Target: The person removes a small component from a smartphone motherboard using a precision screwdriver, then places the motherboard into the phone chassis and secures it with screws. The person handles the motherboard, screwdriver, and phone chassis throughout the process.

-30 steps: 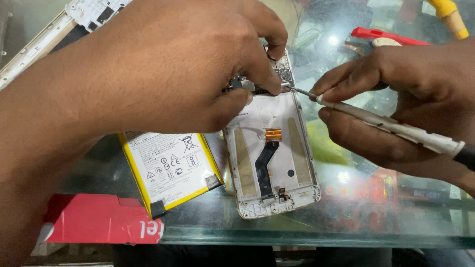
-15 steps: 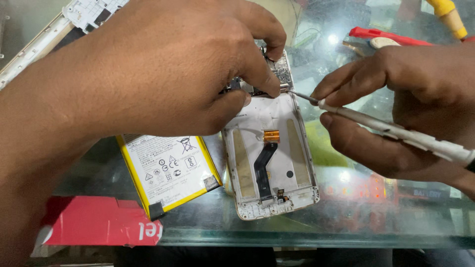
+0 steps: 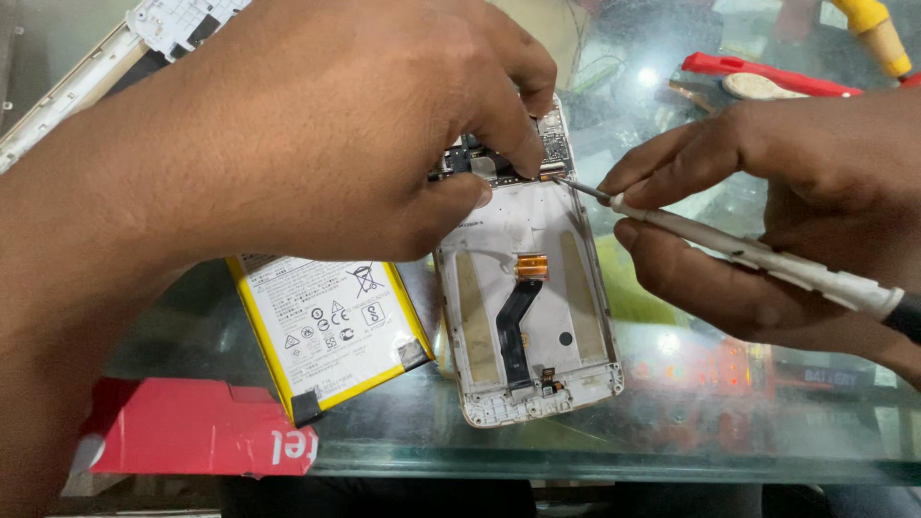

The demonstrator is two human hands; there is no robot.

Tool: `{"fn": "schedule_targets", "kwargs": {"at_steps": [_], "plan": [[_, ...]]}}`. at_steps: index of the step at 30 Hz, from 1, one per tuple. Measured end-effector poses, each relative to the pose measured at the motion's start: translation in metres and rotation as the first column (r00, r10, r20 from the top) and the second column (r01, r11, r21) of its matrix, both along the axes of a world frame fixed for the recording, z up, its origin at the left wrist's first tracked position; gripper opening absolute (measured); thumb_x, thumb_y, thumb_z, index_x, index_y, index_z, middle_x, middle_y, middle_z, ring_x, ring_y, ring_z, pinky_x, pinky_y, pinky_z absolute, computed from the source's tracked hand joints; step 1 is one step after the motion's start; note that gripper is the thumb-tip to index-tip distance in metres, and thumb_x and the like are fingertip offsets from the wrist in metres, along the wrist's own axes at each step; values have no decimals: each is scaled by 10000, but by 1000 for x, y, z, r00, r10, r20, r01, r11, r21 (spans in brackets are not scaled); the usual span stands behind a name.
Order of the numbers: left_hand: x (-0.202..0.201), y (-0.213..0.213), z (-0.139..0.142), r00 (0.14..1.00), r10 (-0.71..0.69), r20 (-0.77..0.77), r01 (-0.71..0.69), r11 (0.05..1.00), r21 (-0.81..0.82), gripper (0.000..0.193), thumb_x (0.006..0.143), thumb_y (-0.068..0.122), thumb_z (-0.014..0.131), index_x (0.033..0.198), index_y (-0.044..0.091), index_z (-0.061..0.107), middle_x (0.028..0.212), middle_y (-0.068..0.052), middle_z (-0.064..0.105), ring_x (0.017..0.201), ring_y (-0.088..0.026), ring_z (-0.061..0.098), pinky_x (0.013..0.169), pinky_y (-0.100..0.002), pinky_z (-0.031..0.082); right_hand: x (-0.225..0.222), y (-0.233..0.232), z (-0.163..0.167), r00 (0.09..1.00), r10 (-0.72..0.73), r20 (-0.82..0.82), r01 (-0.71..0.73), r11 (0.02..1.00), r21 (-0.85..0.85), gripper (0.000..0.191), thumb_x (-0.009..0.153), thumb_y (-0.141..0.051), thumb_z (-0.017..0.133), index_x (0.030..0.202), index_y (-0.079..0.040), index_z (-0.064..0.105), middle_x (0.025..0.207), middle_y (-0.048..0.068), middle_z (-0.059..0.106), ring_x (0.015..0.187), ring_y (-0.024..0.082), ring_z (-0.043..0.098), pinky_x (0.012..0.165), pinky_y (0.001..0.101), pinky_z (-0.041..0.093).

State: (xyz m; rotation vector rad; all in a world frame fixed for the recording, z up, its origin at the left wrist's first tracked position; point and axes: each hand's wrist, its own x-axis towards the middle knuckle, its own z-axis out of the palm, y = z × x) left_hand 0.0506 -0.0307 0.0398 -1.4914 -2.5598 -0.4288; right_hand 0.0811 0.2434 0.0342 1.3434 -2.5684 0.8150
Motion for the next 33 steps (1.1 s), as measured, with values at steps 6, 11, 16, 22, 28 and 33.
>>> {"fn": "schedule_targets", "kwargs": {"at_steps": [6,11,16,22,28,33], "plan": [[0,1,0,1000,-3,16,3,1000,11,388,732,172,801,1119,152,809,1096,-11,743,930,-263,699,705,-451,533,-7,0,-3,997,75,-1,-75,995,-60,169,839,54,785,903,49,629,766,118,669,811,223,762,854,370,665],[0,1,1,1000,-8,-18,8,1000,3,398,722,183,808,1120,158,814,1116,-11,740,961,-261,703,723,-447,542,-1,2,-1,1000,30,-11,-30,999,-30,169,840,52,789,892,48,628,784,130,687,867,255,769,825,362,654],[0,1,0,1000,-6,-13,6,1000,-10,368,737,187,805,1105,166,816,1100,-8,735,930,-266,696,702,-457,529,1,0,2,1000,-11,-10,11,1000,22,177,823,28,800,892,45,638,796,146,700,893,274,769,790,365,643],[0,1,0,1000,-4,-4,4,1000,-8,361,739,189,808,1099,165,816,1088,-4,732,922,-261,695,691,-455,526,2,-1,2,999,-43,23,43,999,1,171,841,20,803,902,41,645,803,141,706,909,259,778,756,333,641],[1,1,-1,1000,11,-8,-12,999,-34,372,729,201,814,1101,186,822,1092,9,732,923,-252,698,695,-454,533,3,-1,1,999,-31,32,31,999,-12,165,847,32,786,918,41,637,823,144,711,935,256,775,766,327,638],[1,2,-1,1000,4,-4,-4,1000,-21,345,741,185,805,1086,177,823,1083,8,731,895,-252,697,674,-450,531,2,-1,-1,999,-25,38,26,999,-20,177,850,35,791,926,46,632,836,151,715,951,256,777,759,314,647]]}}
